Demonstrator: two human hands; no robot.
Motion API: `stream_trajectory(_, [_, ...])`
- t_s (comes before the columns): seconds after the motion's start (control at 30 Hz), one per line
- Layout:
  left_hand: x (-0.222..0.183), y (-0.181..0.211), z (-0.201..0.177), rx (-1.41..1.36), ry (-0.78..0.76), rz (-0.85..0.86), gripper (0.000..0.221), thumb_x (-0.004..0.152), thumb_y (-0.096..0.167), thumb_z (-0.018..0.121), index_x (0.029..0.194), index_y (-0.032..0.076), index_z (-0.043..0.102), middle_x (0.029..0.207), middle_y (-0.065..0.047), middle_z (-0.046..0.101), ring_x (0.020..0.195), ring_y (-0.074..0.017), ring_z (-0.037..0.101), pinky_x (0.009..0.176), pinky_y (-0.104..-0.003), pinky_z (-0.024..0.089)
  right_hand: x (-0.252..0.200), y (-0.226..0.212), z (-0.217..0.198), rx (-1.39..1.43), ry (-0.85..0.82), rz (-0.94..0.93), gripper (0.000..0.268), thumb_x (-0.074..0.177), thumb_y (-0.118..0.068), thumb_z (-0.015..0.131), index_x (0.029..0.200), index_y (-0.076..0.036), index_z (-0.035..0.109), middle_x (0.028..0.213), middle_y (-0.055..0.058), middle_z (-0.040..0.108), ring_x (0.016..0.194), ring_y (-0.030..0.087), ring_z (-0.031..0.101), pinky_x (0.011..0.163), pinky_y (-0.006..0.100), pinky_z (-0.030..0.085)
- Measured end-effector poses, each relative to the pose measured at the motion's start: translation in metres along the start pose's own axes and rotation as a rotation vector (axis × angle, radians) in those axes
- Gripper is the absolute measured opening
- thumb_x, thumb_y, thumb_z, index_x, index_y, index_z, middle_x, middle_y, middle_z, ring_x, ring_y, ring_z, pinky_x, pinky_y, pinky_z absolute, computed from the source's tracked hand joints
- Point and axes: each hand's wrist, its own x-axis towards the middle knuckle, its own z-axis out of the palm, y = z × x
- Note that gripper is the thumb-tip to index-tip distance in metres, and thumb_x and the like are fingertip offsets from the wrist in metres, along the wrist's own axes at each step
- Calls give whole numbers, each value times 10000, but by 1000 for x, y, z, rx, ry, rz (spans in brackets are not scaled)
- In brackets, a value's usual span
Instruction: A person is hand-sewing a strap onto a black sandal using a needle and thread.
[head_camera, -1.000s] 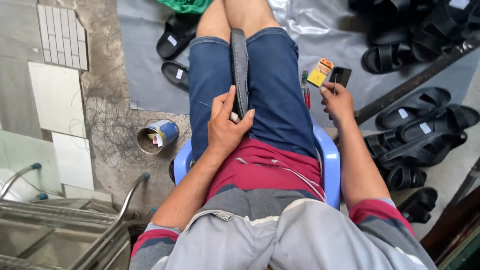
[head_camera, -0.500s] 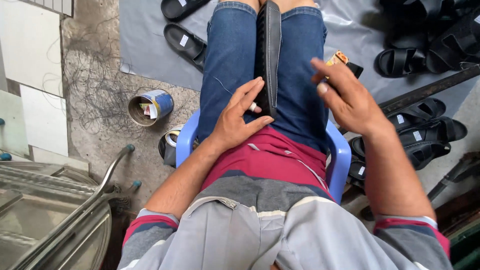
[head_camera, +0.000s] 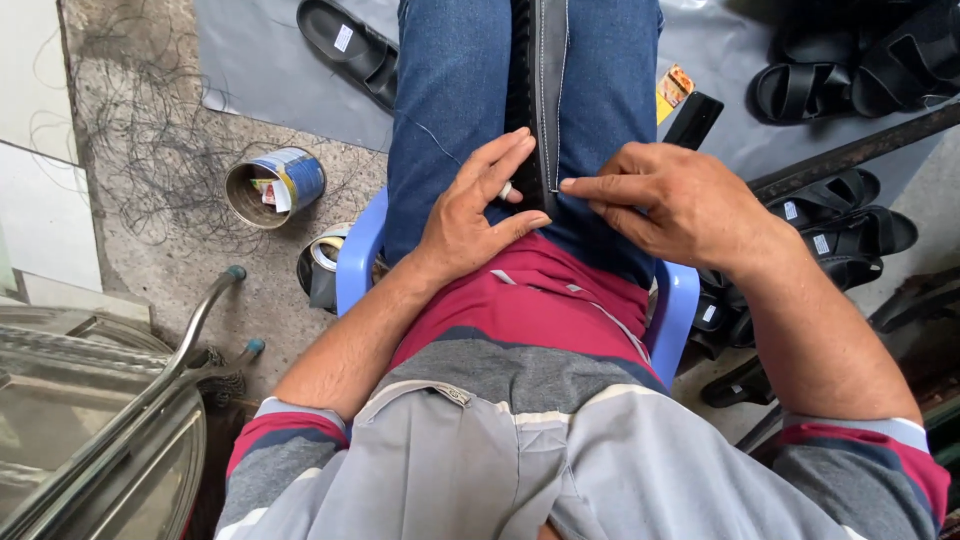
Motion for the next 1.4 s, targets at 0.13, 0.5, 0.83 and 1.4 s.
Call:
stream_trajectory(0.13, [0,-1,2,4,4,-13,649,766,225,799,1327,207,472,1326,-45,469,862,-177,661,805,-311,529,2,0,2,-6,-18,45,253,848,-155,610,1079,-230,679,819,36,608,786,278,588,604,396,477])
stream_trajectory(0.5, [2,2,2,9,11,2,636,774,221,796,1324,212,475,1322,-40,473,850,-177,662,793,-306,534,0,5,7,41,7,13,271,859,-125,588,1094,-234,668,814,42,593,727,279,604,515,390,490])
stream_trajectory(0.83, [1,1,2,21,7,16,636,772,212,797,1322,208,477,1318,-43,473,840,-184,664,790,-312,535,6,1,2,48,-10,20,273,818,-80,599,1040,-208,693,796,43,591,702,293,617,491,395,477])
stream_trajectory(1.4, [5,5,16,129,113,38,588,746,248,807,1263,206,531,1255,-24,526,793,-186,680,719,-297,566,-11,0,32,-276,134,107,372,764,-124,601,1068,-323,678,833,-28,547,653,230,596,508,342,496])
